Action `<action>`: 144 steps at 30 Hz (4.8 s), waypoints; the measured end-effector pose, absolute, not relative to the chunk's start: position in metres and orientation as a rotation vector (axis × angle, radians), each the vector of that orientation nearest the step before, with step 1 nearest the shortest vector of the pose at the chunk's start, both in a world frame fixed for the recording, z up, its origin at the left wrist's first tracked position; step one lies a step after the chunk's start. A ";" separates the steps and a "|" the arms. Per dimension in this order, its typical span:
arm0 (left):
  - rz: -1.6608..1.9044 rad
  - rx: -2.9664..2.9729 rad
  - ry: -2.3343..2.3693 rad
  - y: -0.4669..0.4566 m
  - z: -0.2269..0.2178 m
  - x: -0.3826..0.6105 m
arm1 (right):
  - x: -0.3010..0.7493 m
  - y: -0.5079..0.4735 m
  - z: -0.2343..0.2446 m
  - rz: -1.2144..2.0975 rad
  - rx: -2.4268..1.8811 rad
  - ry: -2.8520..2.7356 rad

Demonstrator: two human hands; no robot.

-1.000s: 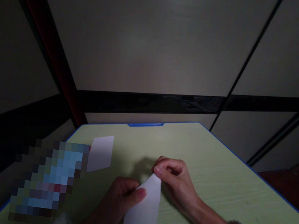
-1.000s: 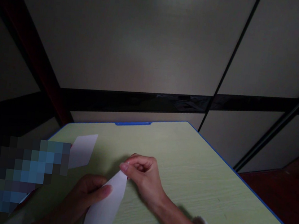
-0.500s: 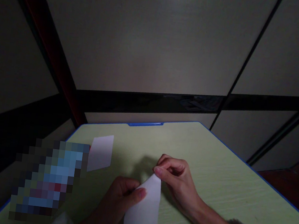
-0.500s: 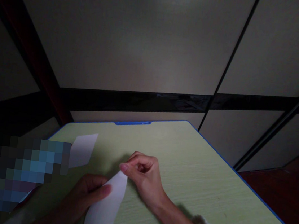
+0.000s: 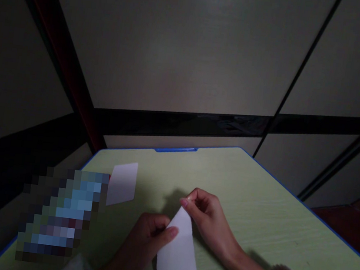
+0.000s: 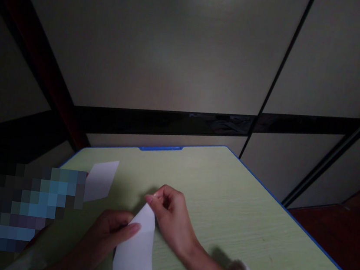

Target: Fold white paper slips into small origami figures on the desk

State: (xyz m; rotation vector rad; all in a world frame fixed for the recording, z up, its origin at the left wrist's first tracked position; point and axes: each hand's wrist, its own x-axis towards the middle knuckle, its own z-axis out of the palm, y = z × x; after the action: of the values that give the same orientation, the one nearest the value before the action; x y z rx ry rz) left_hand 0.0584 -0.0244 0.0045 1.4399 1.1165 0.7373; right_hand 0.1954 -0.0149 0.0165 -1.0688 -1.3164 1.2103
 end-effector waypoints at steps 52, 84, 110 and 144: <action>0.801 1.304 1.065 -0.022 0.005 0.057 | 0.201 -0.006 0.010 1.622 -0.945 -1.327; 1.080 1.400 1.154 -0.023 0.015 0.057 | 0.197 -0.018 0.012 1.757 -1.151 -1.416; 1.242 1.289 1.134 -0.022 0.014 0.060 | 0.193 -0.021 0.014 1.649 -1.160 -1.315; 1.263 1.398 1.206 -0.026 0.009 0.061 | 0.195 -0.016 0.008 1.849 -0.951 -1.235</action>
State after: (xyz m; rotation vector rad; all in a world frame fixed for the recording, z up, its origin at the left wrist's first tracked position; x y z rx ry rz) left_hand 0.0606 -0.0261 0.0087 1.3980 1.2065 1.2629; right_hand 0.1953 -0.0161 0.0078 -0.9509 -1.2354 1.8486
